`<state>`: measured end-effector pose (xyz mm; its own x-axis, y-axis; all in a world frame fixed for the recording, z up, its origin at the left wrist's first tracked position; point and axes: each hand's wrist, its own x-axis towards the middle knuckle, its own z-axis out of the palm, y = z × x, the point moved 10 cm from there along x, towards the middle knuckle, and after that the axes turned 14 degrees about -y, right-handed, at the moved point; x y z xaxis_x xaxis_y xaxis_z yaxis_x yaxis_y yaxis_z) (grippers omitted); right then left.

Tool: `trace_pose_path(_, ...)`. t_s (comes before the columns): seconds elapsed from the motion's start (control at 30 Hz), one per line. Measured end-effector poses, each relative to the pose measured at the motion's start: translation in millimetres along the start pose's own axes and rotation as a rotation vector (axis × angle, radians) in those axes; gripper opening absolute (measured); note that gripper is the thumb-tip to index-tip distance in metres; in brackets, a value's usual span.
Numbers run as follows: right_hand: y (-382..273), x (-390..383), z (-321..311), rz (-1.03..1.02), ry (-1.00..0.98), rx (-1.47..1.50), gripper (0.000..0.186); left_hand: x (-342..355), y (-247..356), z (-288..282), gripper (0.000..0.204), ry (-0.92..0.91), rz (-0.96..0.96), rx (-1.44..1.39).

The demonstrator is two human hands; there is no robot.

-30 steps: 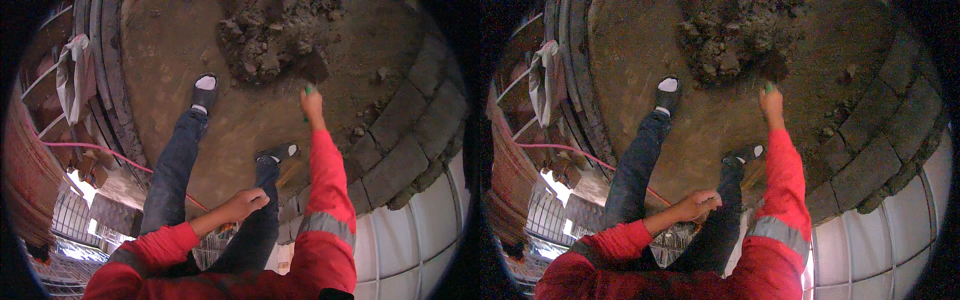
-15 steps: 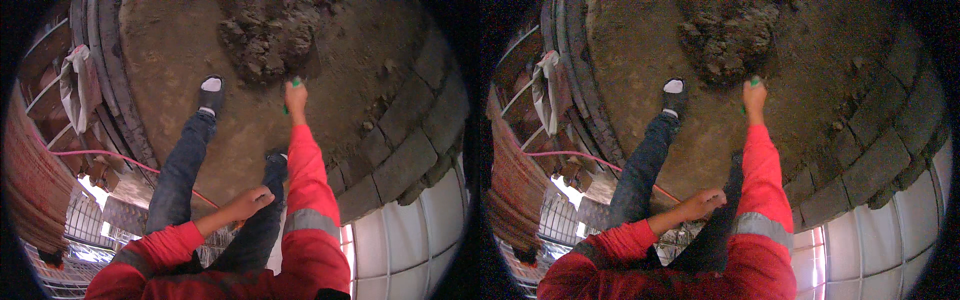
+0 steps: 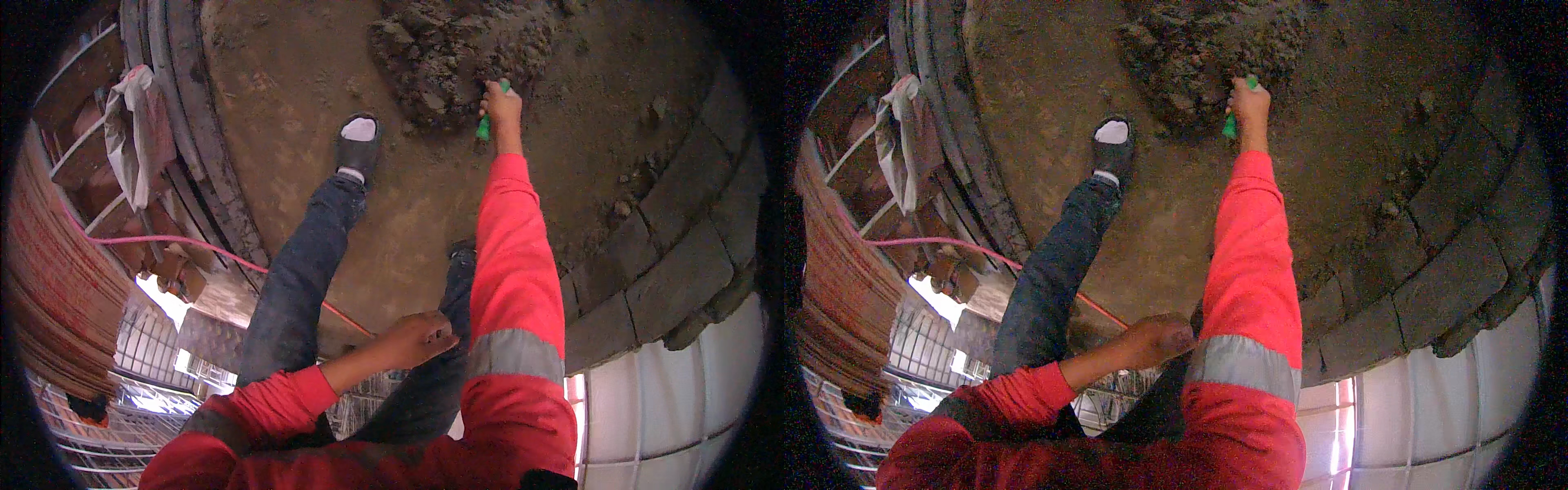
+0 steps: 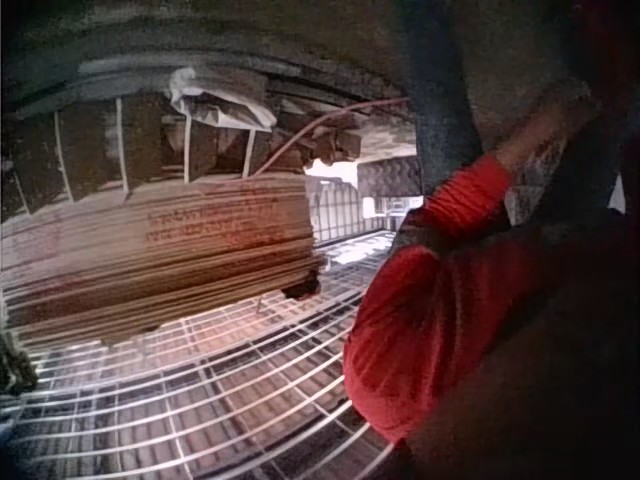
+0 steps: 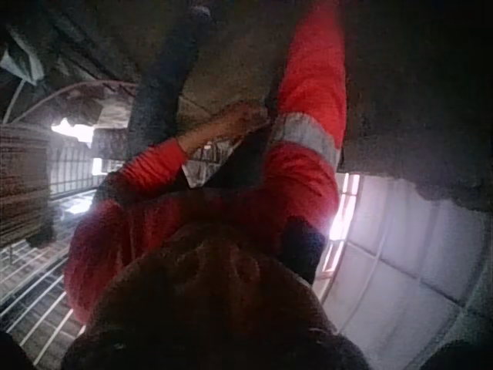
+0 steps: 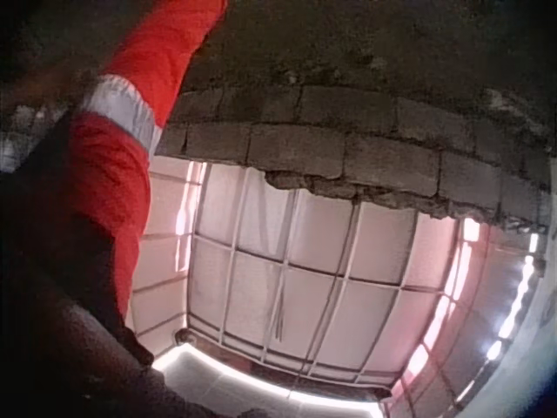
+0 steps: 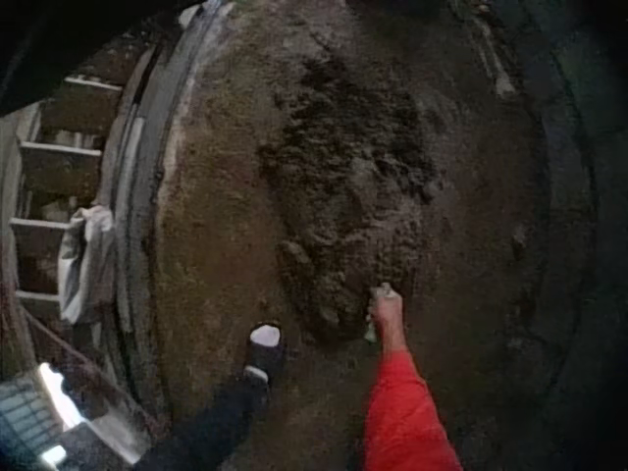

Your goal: The person scoops wet cement from a pile on the floor using a trowel and applies it to the base of a brick wall. They repeatedly smooth the cement along the wall's edge and later scoop cement from a bag to continue the application.

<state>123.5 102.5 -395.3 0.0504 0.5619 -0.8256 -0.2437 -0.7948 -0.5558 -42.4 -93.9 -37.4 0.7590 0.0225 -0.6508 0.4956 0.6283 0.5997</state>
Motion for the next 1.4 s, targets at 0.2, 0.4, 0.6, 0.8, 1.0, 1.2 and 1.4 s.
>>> trace_pose_path(0.2, -34, -50, -53, -0.050, 0.079, -0.012, 0.020, 6, 10, 6, 0.031, 0.001, -0.036, 0.005)
trace_pose_path(0.4, -40, -120, -75, -0.183, 0.492, -0.770, 0.031, 10, -1, 14, 0.031, -0.004, -0.109, -0.045)
trace_pose_path(0.6, -28, -137, -32, -0.247, 0.632, -0.654, 0.039, 14, -6, 17, 0.031, -0.013, -0.126, -0.001)
trace_pose_path(0.8, -47, -91, -29, -0.106, 0.344, -0.337, 0.048, 13, 0, 20, 0.031, 0.044, -0.001, 0.058)
trace_pose_path(1.0, 40, -155, -53, 0.093, 0.279, -0.700, 0.049, 3, 0, -5, 0.031, -0.002, -0.132, -0.022)
trace_pose_path(1.2, 172, -239, -138, 0.252, 0.426, -0.801, 0.042, -2, 32, -9, 0.028, -0.045, 0.049, -0.003)
trace_pose_path(1.4, 46, -32, -61, -0.003, 0.277, -0.508, 0.033, -15, 25, -14, 0.025, 0.020, 0.140, 0.043)
